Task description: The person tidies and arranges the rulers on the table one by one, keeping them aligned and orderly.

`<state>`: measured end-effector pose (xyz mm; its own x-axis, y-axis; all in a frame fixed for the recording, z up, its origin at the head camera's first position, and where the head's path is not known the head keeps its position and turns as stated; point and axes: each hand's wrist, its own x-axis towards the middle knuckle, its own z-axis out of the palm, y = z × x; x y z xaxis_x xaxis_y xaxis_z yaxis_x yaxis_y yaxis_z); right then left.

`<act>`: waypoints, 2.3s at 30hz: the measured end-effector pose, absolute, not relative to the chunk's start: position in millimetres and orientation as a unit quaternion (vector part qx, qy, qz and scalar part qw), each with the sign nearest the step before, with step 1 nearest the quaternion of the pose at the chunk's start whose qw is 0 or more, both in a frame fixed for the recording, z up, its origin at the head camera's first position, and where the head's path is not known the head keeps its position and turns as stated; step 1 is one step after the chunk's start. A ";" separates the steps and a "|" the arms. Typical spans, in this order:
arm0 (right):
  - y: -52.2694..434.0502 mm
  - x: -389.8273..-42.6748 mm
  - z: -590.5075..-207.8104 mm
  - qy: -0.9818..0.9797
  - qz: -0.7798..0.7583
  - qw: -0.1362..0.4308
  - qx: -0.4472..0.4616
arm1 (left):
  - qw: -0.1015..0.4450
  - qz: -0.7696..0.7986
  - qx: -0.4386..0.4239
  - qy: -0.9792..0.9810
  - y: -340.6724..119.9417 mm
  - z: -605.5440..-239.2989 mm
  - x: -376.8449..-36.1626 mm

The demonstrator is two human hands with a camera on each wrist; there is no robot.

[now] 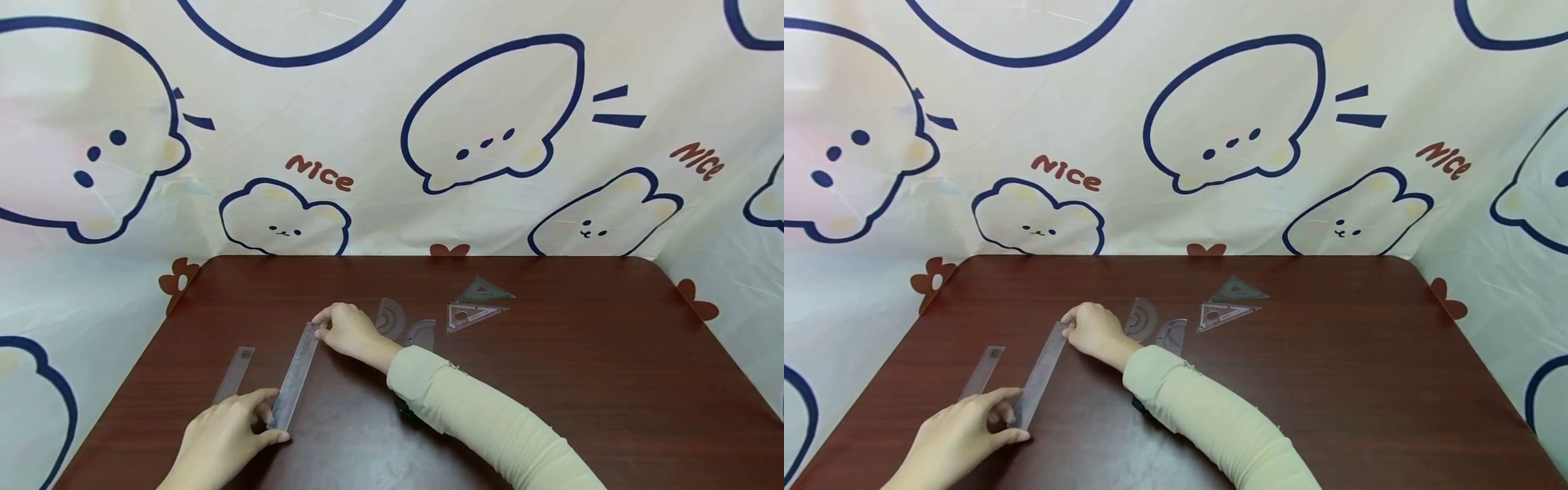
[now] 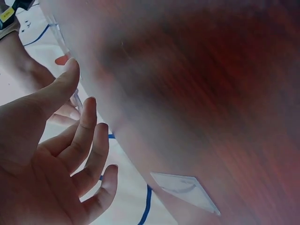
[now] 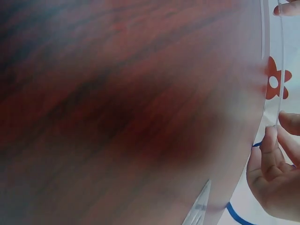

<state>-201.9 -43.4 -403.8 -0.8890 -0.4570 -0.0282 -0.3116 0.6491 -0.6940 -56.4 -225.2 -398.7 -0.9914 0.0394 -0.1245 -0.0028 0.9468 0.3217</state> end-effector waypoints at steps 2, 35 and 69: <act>-47.4 -200.0 -404.7 0.902 -0.359 0.105 -0.215 | 0.072 0.164 0.002 0.984 -228.0 -399.1 -54.2; -91.9 -183.4 -418.4 0.918 -0.302 0.130 -0.223 | 0.156 0.135 -0.025 0.978 -266.6 -418.5 -46.1; -114.2 -173.3 -420.3 0.940 -0.231 0.097 -0.230 | 0.160 0.140 -0.030 0.977 -282.7 -425.3 -40.1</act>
